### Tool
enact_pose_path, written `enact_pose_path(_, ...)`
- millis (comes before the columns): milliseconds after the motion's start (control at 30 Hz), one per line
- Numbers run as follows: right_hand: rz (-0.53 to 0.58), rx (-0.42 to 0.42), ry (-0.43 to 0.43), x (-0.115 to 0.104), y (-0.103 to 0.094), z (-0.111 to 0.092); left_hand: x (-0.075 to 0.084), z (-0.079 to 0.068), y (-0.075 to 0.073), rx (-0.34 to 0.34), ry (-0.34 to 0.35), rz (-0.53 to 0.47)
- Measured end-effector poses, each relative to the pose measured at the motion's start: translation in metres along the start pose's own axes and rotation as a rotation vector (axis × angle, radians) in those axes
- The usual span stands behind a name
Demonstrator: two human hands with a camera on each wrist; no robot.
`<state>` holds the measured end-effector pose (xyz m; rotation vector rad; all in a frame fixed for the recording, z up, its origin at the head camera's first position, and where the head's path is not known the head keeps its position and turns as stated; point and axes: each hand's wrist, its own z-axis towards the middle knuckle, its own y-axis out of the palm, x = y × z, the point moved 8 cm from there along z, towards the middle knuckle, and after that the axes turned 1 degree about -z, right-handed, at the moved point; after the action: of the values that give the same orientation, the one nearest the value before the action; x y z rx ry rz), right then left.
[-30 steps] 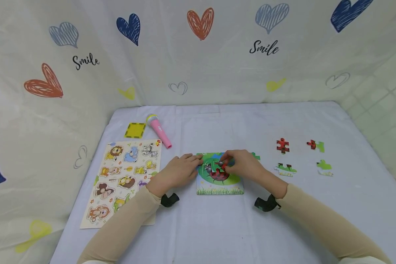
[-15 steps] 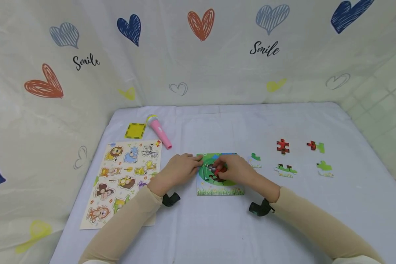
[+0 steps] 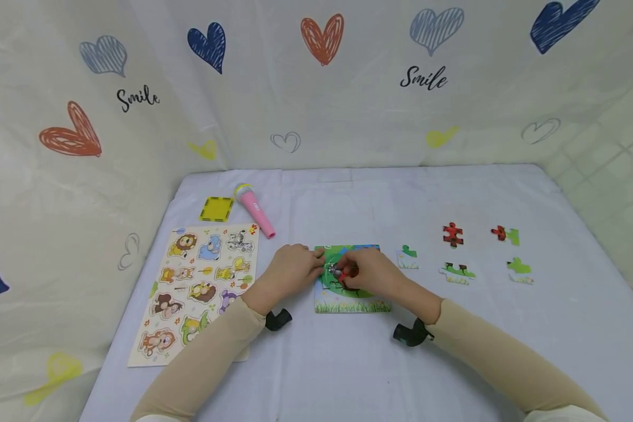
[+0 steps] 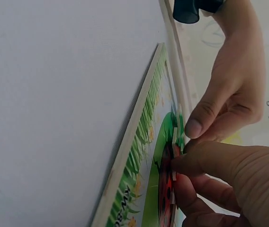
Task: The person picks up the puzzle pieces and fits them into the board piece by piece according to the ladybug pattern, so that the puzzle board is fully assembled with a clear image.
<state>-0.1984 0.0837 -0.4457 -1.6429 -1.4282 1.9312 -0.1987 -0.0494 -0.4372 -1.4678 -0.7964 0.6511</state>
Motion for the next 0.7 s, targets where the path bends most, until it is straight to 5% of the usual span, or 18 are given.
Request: enact_pose_path(700,-0.124,-0.014,-0.025,-0.0067,0.0012,0.0044,0.0043,0.0036,-0.0053,0.045,-0.018,0.051)
